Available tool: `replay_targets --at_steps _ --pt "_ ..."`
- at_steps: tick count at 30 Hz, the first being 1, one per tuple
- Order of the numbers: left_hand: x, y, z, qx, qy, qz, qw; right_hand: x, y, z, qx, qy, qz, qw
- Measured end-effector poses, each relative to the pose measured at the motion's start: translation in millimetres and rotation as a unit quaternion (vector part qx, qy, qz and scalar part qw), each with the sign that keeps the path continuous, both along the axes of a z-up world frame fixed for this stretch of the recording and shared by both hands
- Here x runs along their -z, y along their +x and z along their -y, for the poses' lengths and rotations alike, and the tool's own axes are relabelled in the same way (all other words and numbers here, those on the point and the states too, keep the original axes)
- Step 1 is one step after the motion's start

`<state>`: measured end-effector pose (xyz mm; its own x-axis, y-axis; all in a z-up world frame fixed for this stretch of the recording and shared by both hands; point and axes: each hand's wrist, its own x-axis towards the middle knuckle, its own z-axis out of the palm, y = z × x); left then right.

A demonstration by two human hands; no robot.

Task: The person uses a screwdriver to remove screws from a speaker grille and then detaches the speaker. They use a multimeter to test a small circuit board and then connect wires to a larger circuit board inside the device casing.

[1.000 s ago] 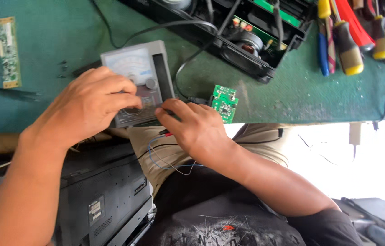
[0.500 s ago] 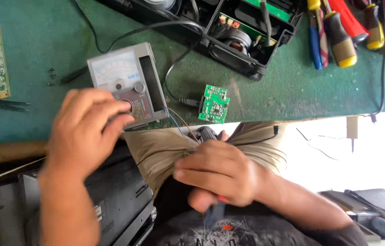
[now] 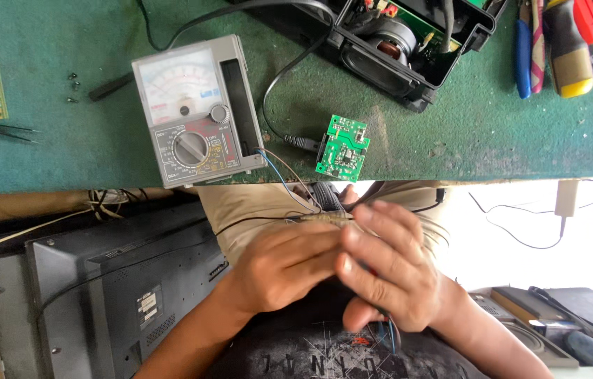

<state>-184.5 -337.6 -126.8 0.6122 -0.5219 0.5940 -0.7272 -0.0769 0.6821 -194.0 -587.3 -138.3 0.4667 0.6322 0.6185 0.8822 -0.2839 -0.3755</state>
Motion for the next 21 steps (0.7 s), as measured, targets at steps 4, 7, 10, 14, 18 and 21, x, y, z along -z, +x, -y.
replay_targets --at_steps 4,7,10,14,18,21 --pt "13 -5 -19 -0.129 0.043 0.008 0.991 11 -4 19 0.075 0.017 -0.033 0.996" --pt "28 5 -21 -0.277 -0.095 0.031 0.956 39 -6 35 0.193 0.163 -0.064 0.965" --pt "30 0 -24 -0.437 -0.203 0.045 0.875 49 -5 52 0.318 0.307 -0.126 0.888" --pt "46 -14 -26 -0.407 -0.269 -0.068 0.870 79 -11 74 0.408 0.266 -0.217 0.846" --pt "13 -2 -12 -0.367 -0.116 -0.048 0.922 37 22 24 0.309 0.256 -0.205 0.893" --pt "16 17 7 -0.250 -0.249 0.003 0.936 41 35 20 0.195 0.305 -0.120 0.924"
